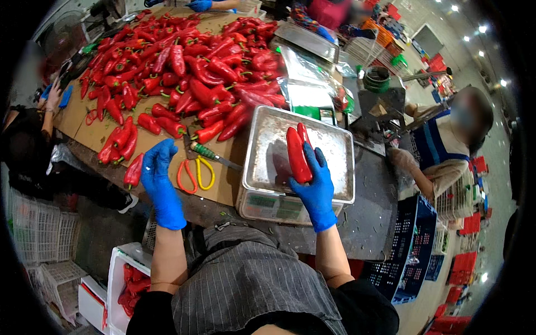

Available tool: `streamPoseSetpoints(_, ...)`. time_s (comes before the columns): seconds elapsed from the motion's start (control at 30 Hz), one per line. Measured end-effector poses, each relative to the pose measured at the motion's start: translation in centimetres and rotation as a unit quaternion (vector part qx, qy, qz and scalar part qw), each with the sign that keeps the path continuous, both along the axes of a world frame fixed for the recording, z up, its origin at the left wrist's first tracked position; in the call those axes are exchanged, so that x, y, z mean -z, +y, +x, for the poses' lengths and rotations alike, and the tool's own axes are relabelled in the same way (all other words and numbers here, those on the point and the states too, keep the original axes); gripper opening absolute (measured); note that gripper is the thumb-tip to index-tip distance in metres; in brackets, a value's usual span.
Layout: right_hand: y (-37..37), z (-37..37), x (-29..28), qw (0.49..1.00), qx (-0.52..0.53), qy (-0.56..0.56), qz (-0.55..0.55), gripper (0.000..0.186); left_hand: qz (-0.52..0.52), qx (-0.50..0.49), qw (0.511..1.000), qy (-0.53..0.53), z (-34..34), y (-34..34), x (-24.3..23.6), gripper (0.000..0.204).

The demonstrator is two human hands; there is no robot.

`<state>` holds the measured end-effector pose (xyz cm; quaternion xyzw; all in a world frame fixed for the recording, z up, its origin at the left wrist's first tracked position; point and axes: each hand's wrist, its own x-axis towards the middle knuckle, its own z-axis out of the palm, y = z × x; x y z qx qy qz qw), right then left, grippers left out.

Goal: The person sorts red peppers from a large pile on a table, selects individual peppers, and places them onto a digital scale. The person then picks up a plastic bag, places the weighed peppers inside, and sets the bag aside. This process is repeated multiple times with coworkers visible in the background performing similar tasks.

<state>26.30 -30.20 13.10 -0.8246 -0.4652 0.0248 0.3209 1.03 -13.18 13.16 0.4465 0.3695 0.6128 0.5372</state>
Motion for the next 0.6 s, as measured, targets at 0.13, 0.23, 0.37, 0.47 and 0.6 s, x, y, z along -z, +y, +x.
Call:
streamPoseSetpoints(0.13,0.0,-0.4,0.0,0.987,0.065,-0.07,-0.129,0.086,-0.022,0.022,0.999,0.015,0.5,-0.5,0.9,0.024)
streamPoseSetpoints(0.23,-1.7,2.0,0.1,0.995,0.02,-0.099,-0.023,0.082,-0.022,0.019,0.999,0.035,-0.4,-0.1,1.0,0.024)
streamPoseSetpoints(0.37,-4.3,5.4,-2.9,0.975,0.085,-0.018,0.206,0.062,-0.022,0.006,0.998,0.05,-2.5,1.6,3.1,0.045)
streamPoseSetpoints(0.47,-5.7,6.6,-3.2,0.957,0.137,0.001,0.256,0.05,-0.021,0.087,0.995,0.037,-3.7,2.0,2.8,0.077)
streamPoseSetpoints(0.6,-7.2,6.9,-0.9,0.952,0.147,0.044,0.266,0.046,0.013,0.182,0.98,0.073,-5.2,2.3,2.8,0.079)
